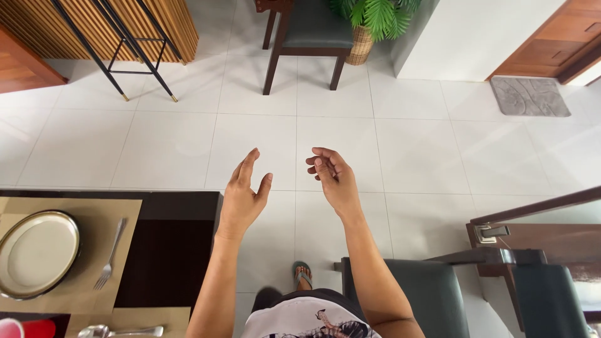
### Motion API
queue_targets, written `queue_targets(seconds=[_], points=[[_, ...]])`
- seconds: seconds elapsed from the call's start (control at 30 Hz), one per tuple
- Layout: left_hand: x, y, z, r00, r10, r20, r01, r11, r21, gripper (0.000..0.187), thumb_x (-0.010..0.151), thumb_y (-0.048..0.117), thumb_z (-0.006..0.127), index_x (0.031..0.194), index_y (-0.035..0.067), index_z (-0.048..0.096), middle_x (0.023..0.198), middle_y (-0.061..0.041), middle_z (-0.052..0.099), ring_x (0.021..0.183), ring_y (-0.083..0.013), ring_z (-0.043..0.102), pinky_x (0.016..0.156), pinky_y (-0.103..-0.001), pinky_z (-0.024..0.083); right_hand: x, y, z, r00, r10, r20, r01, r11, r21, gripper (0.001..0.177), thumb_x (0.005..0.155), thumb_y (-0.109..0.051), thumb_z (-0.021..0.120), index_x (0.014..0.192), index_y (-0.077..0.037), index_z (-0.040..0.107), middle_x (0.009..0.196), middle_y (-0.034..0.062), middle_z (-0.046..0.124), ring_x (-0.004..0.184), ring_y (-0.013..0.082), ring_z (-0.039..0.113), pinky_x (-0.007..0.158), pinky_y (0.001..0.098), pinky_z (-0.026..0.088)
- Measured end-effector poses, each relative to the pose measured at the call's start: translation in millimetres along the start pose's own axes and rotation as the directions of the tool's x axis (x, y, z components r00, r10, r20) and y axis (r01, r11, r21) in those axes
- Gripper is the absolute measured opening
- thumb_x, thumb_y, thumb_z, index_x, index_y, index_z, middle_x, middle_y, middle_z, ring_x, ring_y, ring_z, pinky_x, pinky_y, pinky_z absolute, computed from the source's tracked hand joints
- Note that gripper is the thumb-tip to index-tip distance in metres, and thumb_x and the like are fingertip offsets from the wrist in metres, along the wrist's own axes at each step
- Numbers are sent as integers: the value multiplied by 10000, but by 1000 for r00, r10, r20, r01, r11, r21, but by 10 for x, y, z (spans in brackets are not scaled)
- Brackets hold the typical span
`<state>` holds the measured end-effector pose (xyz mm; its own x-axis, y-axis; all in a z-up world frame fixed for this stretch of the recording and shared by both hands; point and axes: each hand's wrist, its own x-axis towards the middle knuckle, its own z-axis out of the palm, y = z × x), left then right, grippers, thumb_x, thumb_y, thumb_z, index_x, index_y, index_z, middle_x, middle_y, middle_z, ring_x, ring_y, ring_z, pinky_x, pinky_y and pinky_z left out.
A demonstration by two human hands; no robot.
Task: Set the table by placing paper towels and cutlery.
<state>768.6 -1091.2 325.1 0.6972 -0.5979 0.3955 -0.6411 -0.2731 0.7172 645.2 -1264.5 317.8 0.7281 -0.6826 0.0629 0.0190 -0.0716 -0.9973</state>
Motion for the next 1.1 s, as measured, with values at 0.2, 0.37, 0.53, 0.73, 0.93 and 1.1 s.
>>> queue_targets(seconds=[0.2,0.37,0.53,0.73,0.93,1.1], points=[[619,-373,236,1000,3,-10,-3,1000,12,551,971,162,682,1456,25,460,1349,-209,638,1262,-373,628,984,-429,562,705,116,42,999,15,46,-13,999,-29,297,1040,-191,555,1288,-50,637,1033,49,754,874,110,696,755,270,538],[1355,-651,376,1000,-15,-16,15,1000,-25,549,958,144,677,1451,23,468,1361,-205,642,1258,-367,630,948,-415,570,1484,208,188,998,35,50,-33,999,-31,289,1039,-186,560,1282,-50,640,1004,44,751,851,107,691,743,266,538],[2208,-1048,469,998,47,-31,-48,997,-52,542,980,139,690,1458,8,471,1346,-210,652,1265,-363,635,1011,-422,553,2263,220,430,999,37,17,-36,997,-69,279,1036,-182,561,1267,-51,646,967,39,757,821,106,696,732,262,541],[3256,-1429,503,995,96,-5,-96,992,-85,541,973,135,678,1455,1,474,1356,-210,647,1282,-361,622,1013,-421,546,3200,128,720,1000,8,-6,-8,998,-60,272,1034,-185,581,1263,-53,645,969,37,755,827,101,701,706,258,532],[3806,-1871,404,997,81,0,-80,994,-74,528,988,139,677,1458,7,477,1372,-202,644,1287,-348,621,1030,-418,544,3854,194,1103,1000,6,-8,-6,998,-66,287,1039,-204,572,1275,-56,644,971,37,758,828,107,698,727,258,546],[4020,-2290,214,998,-17,-60,15,999,-34,527,983,143,678,1457,17,486,1367,-188,648,1268,-349,633,988,-415,557,4359,288,1499,995,15,98,-12,999,-32,286,1034,-213,586,1266,-58,650,972,34,752,835,100,697,719,257,542]])
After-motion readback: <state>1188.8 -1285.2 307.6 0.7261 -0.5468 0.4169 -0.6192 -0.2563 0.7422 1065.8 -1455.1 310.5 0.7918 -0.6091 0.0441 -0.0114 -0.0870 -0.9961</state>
